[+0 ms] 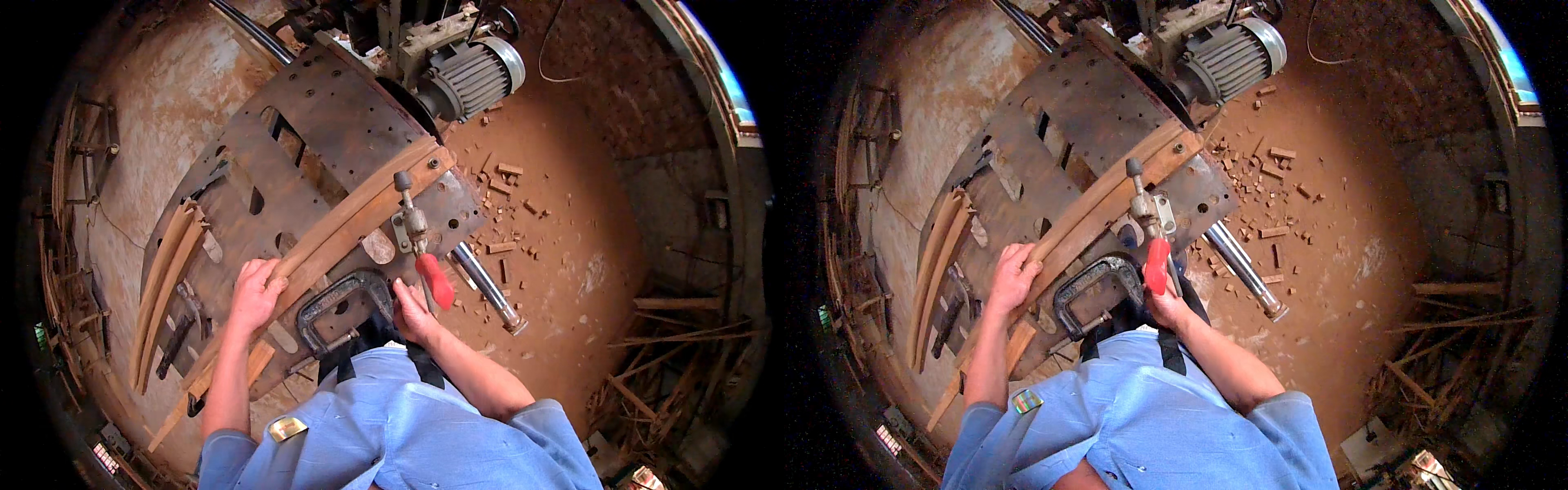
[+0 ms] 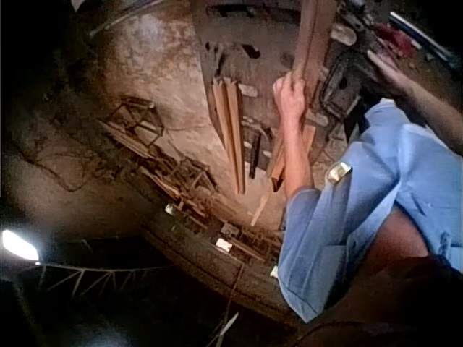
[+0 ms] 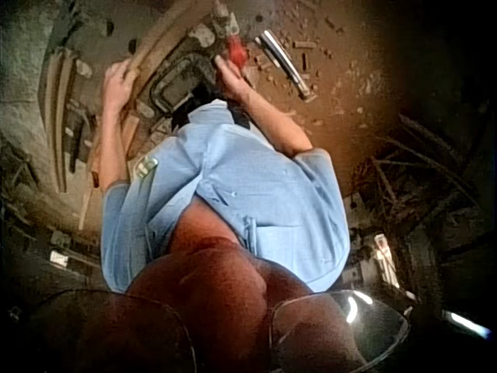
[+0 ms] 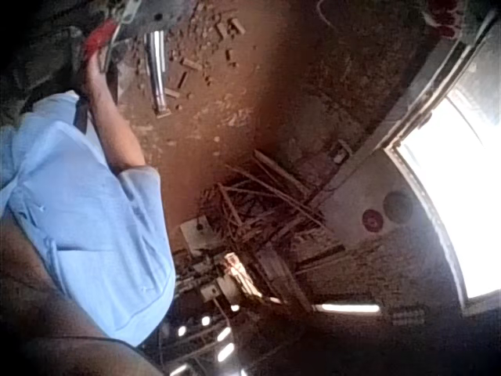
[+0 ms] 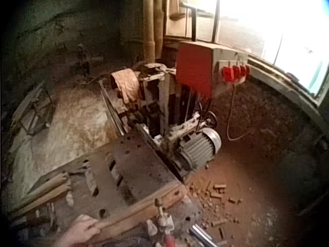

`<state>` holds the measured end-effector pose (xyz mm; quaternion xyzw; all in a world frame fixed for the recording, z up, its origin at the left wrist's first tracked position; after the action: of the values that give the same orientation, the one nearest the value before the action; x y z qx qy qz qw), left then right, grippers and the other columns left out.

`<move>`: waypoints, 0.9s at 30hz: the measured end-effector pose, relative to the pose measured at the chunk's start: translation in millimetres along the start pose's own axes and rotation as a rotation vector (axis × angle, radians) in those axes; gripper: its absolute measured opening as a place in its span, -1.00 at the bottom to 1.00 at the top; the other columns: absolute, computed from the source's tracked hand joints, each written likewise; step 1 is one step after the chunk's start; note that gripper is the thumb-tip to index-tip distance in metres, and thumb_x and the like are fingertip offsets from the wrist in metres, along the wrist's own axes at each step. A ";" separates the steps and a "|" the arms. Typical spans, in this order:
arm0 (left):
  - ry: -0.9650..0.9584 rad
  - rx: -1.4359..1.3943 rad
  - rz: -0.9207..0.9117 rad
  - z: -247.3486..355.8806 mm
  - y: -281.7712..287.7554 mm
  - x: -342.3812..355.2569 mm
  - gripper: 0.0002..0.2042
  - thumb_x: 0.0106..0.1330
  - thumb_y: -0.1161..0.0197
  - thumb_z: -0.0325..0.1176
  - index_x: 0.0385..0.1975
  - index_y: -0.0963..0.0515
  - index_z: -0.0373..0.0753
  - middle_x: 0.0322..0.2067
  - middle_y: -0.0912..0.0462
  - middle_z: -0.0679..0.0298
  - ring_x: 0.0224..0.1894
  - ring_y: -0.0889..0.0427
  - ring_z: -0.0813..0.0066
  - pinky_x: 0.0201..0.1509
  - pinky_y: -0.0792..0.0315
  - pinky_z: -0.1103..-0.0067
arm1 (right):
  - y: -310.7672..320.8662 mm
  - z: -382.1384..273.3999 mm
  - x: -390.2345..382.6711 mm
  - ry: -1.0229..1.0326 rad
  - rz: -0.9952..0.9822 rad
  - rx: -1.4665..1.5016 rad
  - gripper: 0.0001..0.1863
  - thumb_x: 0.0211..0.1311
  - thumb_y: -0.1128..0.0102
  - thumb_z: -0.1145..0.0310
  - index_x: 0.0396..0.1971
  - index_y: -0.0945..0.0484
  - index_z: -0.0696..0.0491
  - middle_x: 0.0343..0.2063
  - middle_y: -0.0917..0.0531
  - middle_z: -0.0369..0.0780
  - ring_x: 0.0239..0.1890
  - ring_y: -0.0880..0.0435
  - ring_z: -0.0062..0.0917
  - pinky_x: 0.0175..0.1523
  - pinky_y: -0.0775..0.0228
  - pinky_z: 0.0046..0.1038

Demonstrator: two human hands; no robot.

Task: The person uses a spindle moulder to shape thin wooden strips, repeatedly feeding them through the cutter while holding them with both hands. They clamp the wood to the machine table, mark a strip with a pen and square, and stack the finished pieces on a nearby workbench.

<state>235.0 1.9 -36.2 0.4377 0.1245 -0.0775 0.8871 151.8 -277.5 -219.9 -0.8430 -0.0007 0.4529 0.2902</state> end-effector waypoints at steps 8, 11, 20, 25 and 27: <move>-0.006 -0.021 -0.026 9.2 -5.6 9.3 -0.65 0.16 -0.25 -0.33 -0.05 -0.55 -0.31 -0.20 -0.54 0.11 -0.04 -0.46 0.13 0.08 -0.35 0.40 | -43.6 -39.2 -33.6 0.028 0.019 0.048 -0.63 0.25 -0.19 -0.06 -0.34 -0.42 -0.06 -0.56 -0.41 -0.43 -0.50 -0.36 -0.71 -0.43 -0.15 -0.57; -0.002 0.021 -0.030 19.8 -7.2 16.9 -0.66 0.19 -0.21 -0.34 -0.05 -0.55 -0.32 -0.19 -0.53 0.10 -0.03 -0.45 0.14 0.08 -0.35 0.41 | -58.0 -63.1 -49.4 0.014 0.024 -0.079 -0.63 0.25 -0.19 -0.06 -0.35 -0.39 -0.06 -0.62 -0.37 -0.44 -0.58 -0.34 -0.71 -0.54 -0.09 -0.58; -0.210 0.133 0.066 38.2 -4.6 31.0 -0.72 0.22 -0.16 -0.39 -0.10 -0.57 -0.32 -0.20 -0.55 0.12 -0.06 -0.46 0.14 0.08 -0.38 0.36 | -55.2 -59.5 -44.1 -0.009 -0.028 -0.086 -0.63 0.26 -0.19 -0.05 -0.31 -0.37 -0.06 -0.67 -0.30 -0.44 -0.69 -0.26 -0.71 -0.64 0.03 -0.58; -0.266 0.164 -0.005 63.8 -4.0 53.5 -0.74 0.18 -0.18 -0.40 -0.14 -0.58 -0.31 -0.20 -0.57 0.13 -0.06 -0.47 0.12 0.05 -0.40 0.36 | -10.6 -28.3 -20.0 0.052 0.131 -0.160 -0.65 0.28 -0.17 -0.04 -0.26 -0.36 -0.09 -0.59 -0.36 -0.43 -0.60 -0.32 -0.68 -0.54 -0.09 -0.56; -0.286 0.196 -0.047 63.4 -7.1 59.5 -0.73 0.17 -0.20 -0.40 -0.14 -0.57 -0.32 -0.20 -0.57 0.12 -0.06 -0.47 0.12 0.04 -0.40 0.36 | 3.9 -24.4 -19.6 -0.022 0.196 -0.327 -0.63 0.34 -0.08 0.00 -0.10 -0.38 -0.03 -0.39 -0.43 -0.38 -0.36 -0.39 -0.64 -0.28 -0.20 -0.56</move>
<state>299.8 -54.5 -21.7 0.5037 -0.0007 -0.1713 0.8467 157.9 -297.9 -196.5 -0.8700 0.0047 0.4820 0.1040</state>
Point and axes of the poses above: each hand's wrist, its own x-axis towards the middle knuckle, its own y-axis out of the back of the hand, z = x × y, the point moved 9 cm from there along x, towards the middle knuckle
